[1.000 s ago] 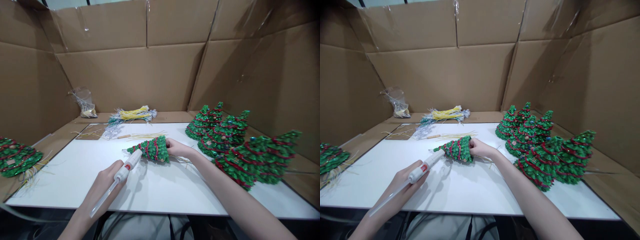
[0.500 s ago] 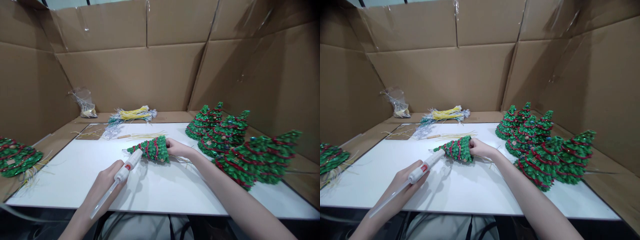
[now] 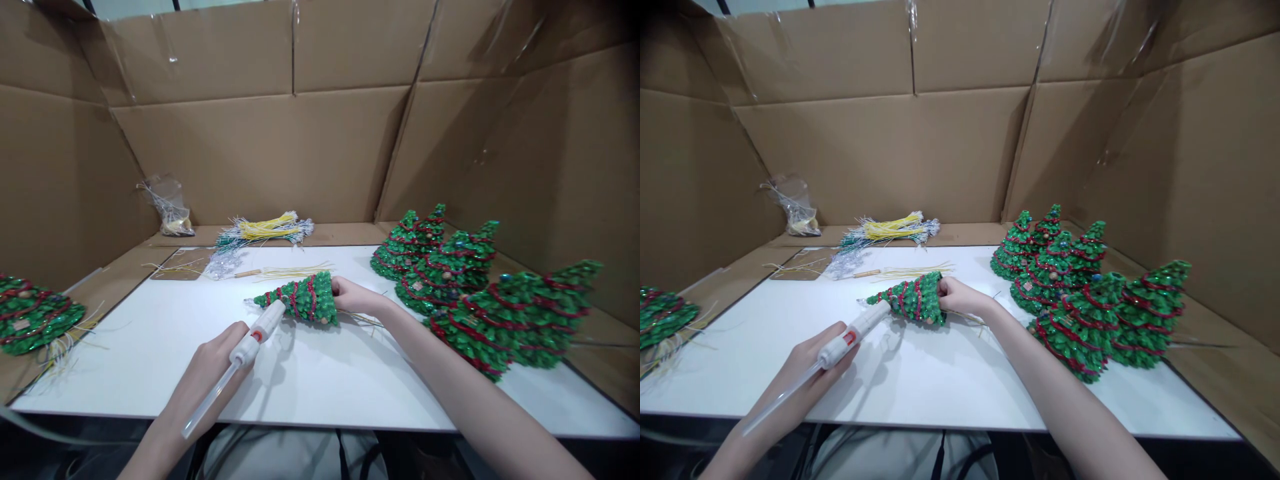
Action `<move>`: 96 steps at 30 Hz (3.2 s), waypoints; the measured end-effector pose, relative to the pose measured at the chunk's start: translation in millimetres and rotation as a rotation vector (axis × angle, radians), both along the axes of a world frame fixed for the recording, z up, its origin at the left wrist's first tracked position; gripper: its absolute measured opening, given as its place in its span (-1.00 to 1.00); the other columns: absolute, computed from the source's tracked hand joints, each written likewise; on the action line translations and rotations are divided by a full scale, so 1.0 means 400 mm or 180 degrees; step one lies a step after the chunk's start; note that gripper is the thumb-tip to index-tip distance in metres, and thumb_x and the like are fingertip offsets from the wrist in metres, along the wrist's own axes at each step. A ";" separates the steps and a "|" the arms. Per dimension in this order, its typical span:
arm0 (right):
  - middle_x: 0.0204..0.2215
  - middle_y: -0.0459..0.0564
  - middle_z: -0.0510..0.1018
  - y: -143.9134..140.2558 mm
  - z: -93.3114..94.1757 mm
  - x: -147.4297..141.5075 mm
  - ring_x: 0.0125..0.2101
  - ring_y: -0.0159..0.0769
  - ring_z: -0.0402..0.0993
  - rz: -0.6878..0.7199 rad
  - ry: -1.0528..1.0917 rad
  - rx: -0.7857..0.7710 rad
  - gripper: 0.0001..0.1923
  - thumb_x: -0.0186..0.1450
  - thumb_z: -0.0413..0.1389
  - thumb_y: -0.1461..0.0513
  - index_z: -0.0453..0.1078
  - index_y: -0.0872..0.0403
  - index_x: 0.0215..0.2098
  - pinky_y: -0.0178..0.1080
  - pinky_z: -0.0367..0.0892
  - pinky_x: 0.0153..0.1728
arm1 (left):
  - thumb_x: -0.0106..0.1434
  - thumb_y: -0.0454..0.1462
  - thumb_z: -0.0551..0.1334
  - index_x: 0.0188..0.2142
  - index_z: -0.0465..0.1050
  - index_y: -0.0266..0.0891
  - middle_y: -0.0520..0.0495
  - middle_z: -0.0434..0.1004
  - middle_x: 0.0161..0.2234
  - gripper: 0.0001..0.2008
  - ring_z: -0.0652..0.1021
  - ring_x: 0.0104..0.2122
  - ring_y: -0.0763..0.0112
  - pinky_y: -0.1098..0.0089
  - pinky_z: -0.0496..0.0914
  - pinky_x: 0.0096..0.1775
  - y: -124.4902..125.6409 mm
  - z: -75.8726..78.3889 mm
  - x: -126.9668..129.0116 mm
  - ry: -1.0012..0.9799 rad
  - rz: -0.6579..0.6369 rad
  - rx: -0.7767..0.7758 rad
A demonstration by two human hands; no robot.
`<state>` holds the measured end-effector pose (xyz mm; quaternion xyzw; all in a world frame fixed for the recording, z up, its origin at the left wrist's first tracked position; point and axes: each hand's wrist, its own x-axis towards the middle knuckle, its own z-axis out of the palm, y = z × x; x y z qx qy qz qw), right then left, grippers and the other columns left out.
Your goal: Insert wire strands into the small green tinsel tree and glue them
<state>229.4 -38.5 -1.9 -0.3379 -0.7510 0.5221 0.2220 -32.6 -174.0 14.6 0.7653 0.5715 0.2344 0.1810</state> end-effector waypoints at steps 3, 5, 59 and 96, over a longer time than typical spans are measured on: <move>-0.51 -0.07 0.55 0.001 0.000 0.000 -0.36 -0.24 0.44 0.0030 -0.0001 0.0011 -0.86 -0.01 0.14 0.26 0.46 0.17 -0.46 -0.26 0.36 -0.31 | 0.29 -0.10 -0.05 -0.47 0.08 -0.18 0.07 0.27 -0.48 -0.73 0.34 -0.53 0.44 0.48 0.20 -0.46 -0.003 0.000 -0.002 -0.0013 0.0010 -0.0018; -0.51 -0.07 0.55 0.000 0.001 0.001 -0.37 -0.25 0.44 0.0047 -0.0003 0.0023 -0.85 -0.01 0.14 0.26 0.46 0.17 -0.46 -0.26 0.36 -0.32 | 0.30 -0.11 -0.06 -0.46 0.09 -0.18 0.08 0.26 -0.48 -0.74 0.34 -0.52 0.44 0.48 0.20 -0.45 -0.003 0.000 -0.002 -0.0021 0.0020 -0.0065; -0.48 -0.06 0.57 -0.007 0.012 -0.002 -0.38 -0.24 0.44 0.0014 -0.0032 0.0028 -0.79 0.00 0.13 0.27 0.48 0.19 -0.38 -0.28 0.36 -0.33 | 0.29 -0.10 -0.05 -0.46 0.09 -0.17 0.08 0.25 -0.49 -0.74 0.33 -0.53 0.45 0.48 0.19 -0.46 -0.008 -0.001 -0.003 -0.0043 0.0049 -0.0003; -0.46 -0.04 0.57 -0.002 0.001 0.002 -0.35 -0.25 0.45 0.0186 0.0064 0.0015 -0.86 0.01 0.12 0.25 0.45 0.17 -0.49 -0.23 0.37 -0.29 | 0.25 -0.07 0.04 -0.48 0.20 -0.21 0.06 0.29 -0.55 -0.70 0.35 -0.52 0.46 0.50 0.28 -0.45 -0.007 0.001 -0.048 -0.0350 0.0243 0.0015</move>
